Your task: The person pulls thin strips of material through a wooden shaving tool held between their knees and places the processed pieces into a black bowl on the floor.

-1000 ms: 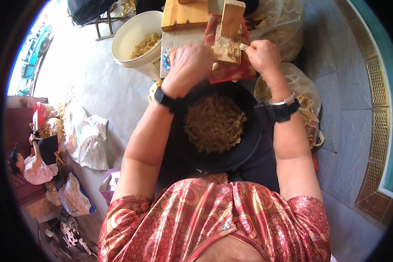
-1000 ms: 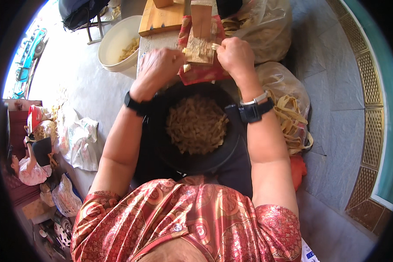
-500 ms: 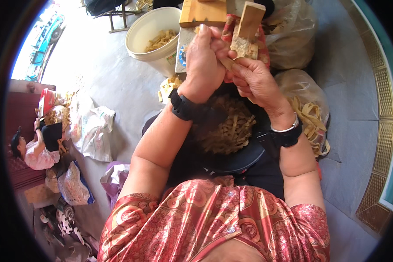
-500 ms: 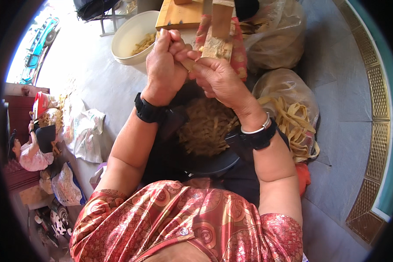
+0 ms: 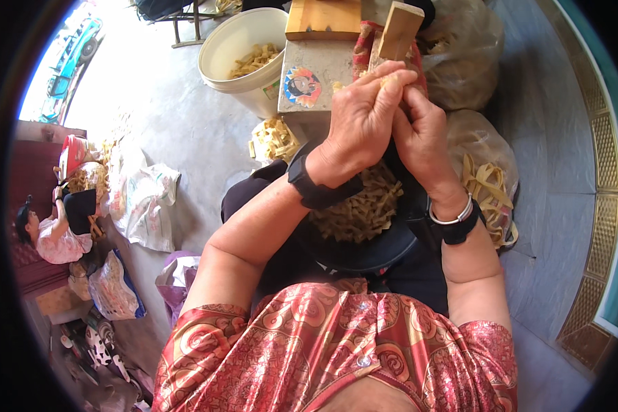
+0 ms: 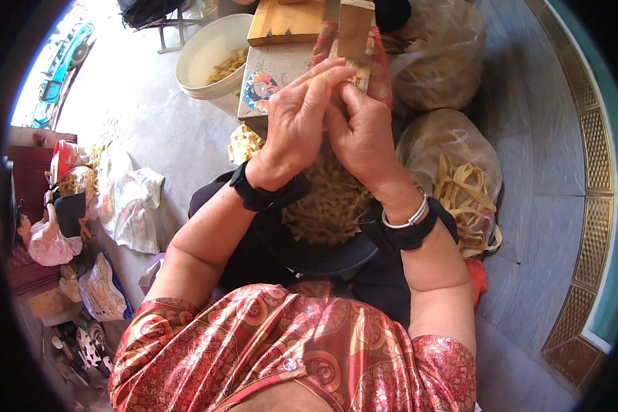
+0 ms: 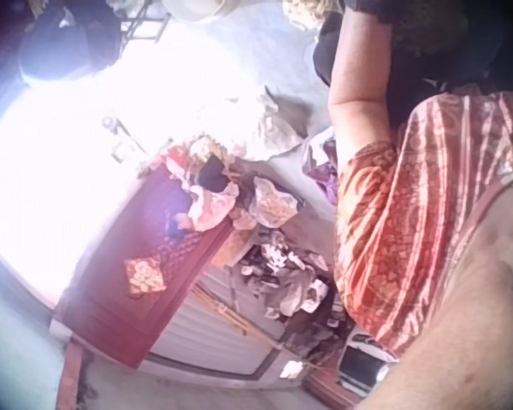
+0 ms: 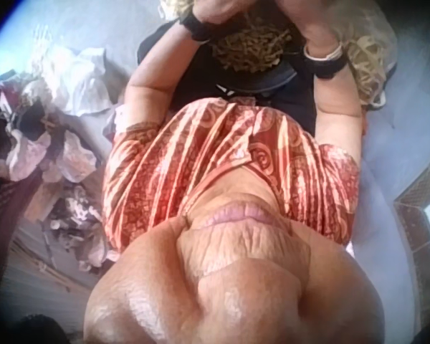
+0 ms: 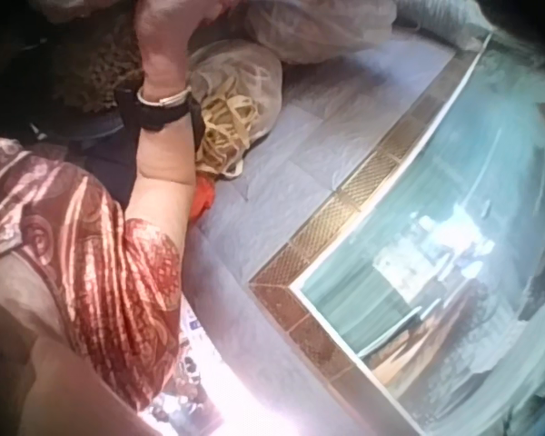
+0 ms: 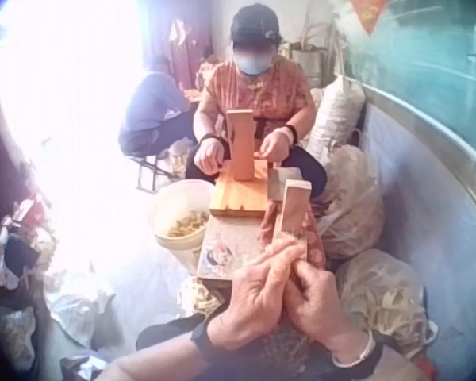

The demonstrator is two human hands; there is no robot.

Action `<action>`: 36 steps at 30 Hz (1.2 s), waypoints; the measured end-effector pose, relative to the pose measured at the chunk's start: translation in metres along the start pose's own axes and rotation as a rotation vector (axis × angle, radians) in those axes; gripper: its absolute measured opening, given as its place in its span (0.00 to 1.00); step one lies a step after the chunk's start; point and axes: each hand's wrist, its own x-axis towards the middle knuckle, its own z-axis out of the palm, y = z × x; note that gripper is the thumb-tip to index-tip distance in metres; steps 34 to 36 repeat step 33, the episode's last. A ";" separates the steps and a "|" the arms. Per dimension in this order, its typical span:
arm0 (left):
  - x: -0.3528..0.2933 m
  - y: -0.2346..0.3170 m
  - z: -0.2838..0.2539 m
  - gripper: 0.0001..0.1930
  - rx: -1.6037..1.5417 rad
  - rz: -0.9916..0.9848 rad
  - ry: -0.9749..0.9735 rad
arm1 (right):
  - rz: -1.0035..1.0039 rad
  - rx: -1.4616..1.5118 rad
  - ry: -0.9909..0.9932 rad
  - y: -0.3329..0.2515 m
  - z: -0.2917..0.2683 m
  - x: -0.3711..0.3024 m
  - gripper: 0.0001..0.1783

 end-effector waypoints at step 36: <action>0.014 0.002 -0.034 0.09 0.123 -0.254 -0.385 | 0.635 0.990 -0.173 0.022 -0.032 0.011 0.06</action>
